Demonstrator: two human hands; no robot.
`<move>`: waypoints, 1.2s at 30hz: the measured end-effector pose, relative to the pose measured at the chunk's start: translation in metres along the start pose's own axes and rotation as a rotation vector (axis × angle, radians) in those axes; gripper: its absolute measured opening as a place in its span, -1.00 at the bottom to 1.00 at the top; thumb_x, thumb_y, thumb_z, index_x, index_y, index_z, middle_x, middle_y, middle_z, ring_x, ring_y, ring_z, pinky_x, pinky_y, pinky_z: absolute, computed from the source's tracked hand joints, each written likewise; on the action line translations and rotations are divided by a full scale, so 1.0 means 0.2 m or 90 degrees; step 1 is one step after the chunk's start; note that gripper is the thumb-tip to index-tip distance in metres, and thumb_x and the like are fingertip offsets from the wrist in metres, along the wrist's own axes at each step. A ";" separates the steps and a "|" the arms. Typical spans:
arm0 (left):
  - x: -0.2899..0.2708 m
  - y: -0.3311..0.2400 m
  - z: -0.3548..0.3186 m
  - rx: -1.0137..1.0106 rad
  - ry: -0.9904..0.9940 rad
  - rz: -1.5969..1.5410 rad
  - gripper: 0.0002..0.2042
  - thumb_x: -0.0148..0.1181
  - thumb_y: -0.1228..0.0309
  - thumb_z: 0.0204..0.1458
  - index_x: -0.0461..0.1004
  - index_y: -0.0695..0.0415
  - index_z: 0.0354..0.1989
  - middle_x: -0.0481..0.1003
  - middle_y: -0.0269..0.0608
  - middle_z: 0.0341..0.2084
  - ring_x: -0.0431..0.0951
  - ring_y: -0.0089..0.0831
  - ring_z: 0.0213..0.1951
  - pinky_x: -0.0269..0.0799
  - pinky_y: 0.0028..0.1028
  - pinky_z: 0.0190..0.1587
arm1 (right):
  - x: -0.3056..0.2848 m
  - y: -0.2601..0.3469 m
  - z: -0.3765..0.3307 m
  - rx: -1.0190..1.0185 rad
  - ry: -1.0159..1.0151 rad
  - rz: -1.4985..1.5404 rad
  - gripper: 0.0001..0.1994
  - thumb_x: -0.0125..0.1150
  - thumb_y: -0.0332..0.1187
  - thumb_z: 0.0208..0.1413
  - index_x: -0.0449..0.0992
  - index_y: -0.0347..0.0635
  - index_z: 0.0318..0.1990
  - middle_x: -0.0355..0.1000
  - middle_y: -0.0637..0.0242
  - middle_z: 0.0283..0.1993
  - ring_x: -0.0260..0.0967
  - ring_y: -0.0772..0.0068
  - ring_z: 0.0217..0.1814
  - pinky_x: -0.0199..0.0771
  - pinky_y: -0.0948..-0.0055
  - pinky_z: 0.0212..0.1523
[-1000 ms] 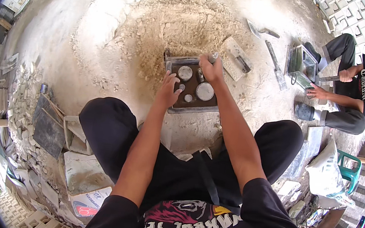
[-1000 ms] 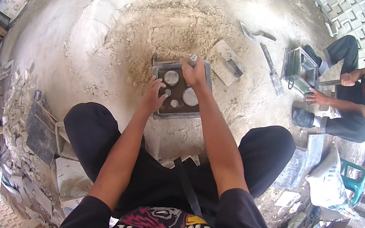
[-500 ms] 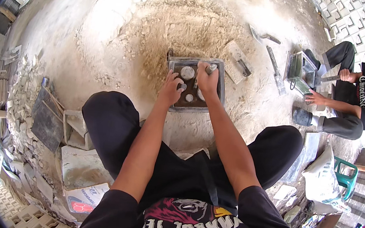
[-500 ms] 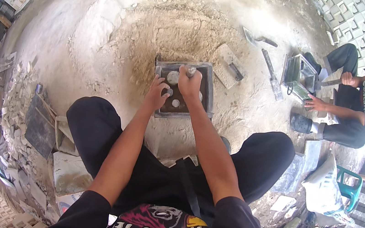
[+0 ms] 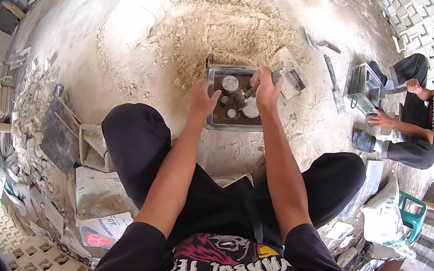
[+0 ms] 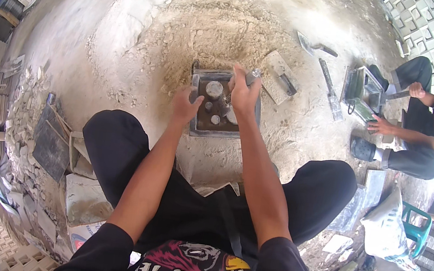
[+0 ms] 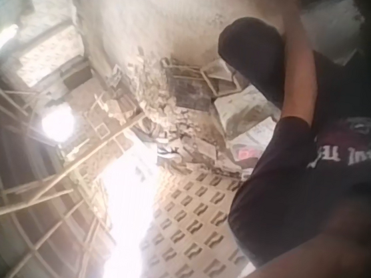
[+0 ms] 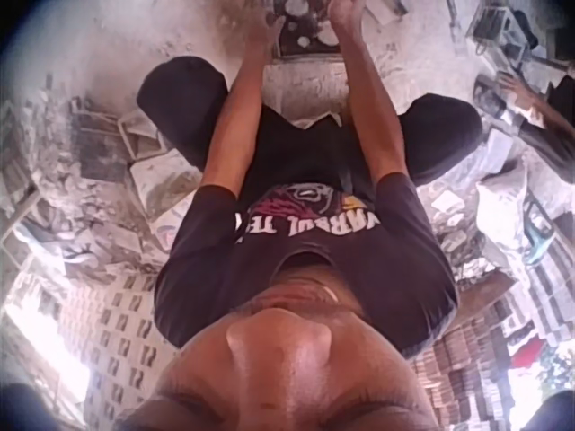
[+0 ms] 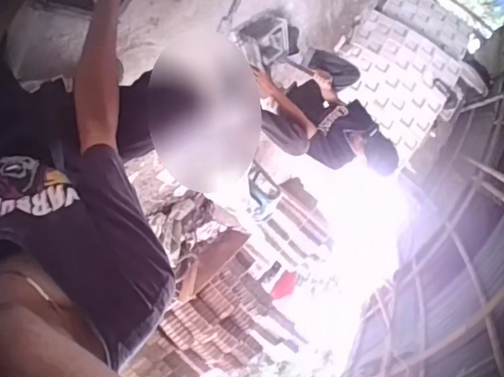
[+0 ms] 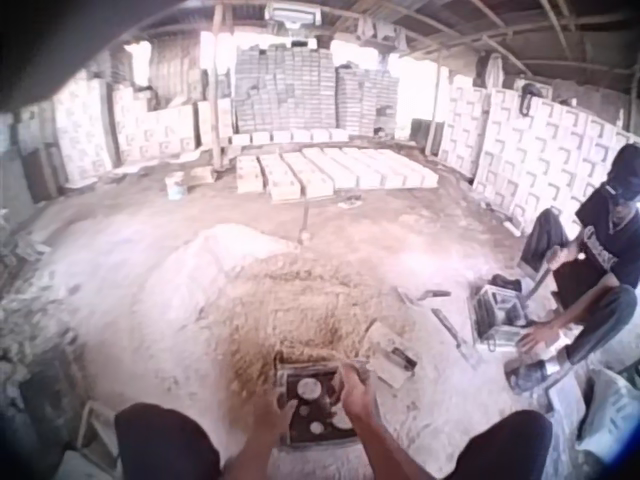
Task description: The person uses a trowel to scoop sand into a square metal mold with circular cutouts, leveling the surface by hand and with the tool.
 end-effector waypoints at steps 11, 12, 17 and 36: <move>0.06 0.00 -0.07 -0.106 0.078 0.103 -0.71 0.39 0.12 -0.11 0.55 -0.07 -0.25 0.34 0.01 0.08 0.31 0.00 0.18 0.24 -0.03 0.15 | 0.02 -0.28 0.00 0.078 0.239 -0.178 -0.74 0.09 -0.43 0.10 0.33 -0.22 -0.63 0.23 0.56 -0.64 0.08 0.72 -0.57 0.05 0.53 -0.57; 0.08 0.00 -0.05 -0.074 0.062 0.102 -0.71 0.40 0.12 -0.12 0.55 -0.07 -0.27 0.35 -0.01 0.07 0.32 0.00 0.16 0.25 -0.04 0.14 | -0.02 -0.36 0.05 0.098 0.242 -0.189 -0.72 0.06 -0.41 0.12 0.34 -0.21 -0.64 0.23 0.56 -0.65 0.08 0.72 -0.57 0.07 0.51 -0.57; 0.04 0.06 -0.05 -0.050 0.022 0.090 -0.67 0.44 0.18 -0.16 0.45 0.03 -0.33 0.38 -0.09 -0.08 0.40 -0.03 0.00 0.32 -0.10 0.01 | 0.08 -0.33 0.07 0.123 0.205 -0.135 -0.69 0.04 -0.37 0.15 0.32 -0.16 -0.66 0.23 0.56 -0.65 0.08 0.71 -0.58 0.07 0.51 -0.58; 0.07 0.09 -0.02 -0.201 -0.017 -0.018 -0.28 0.60 0.14 -0.40 0.27 0.27 -0.16 0.39 0.04 -0.18 0.44 -0.03 -0.09 0.36 -0.17 -0.06 | 0.26 -0.22 0.10 0.035 0.130 -0.297 -0.53 0.10 -0.13 0.23 0.35 -0.35 -0.61 0.25 0.41 -0.69 0.14 0.64 -0.55 0.18 0.37 -0.54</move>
Point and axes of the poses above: each hand's wrist, its own z-axis towards the middle knuckle, its own x-axis out of the palm, y = z × x, the point moved 1 cm from there along z, towards the middle knuckle
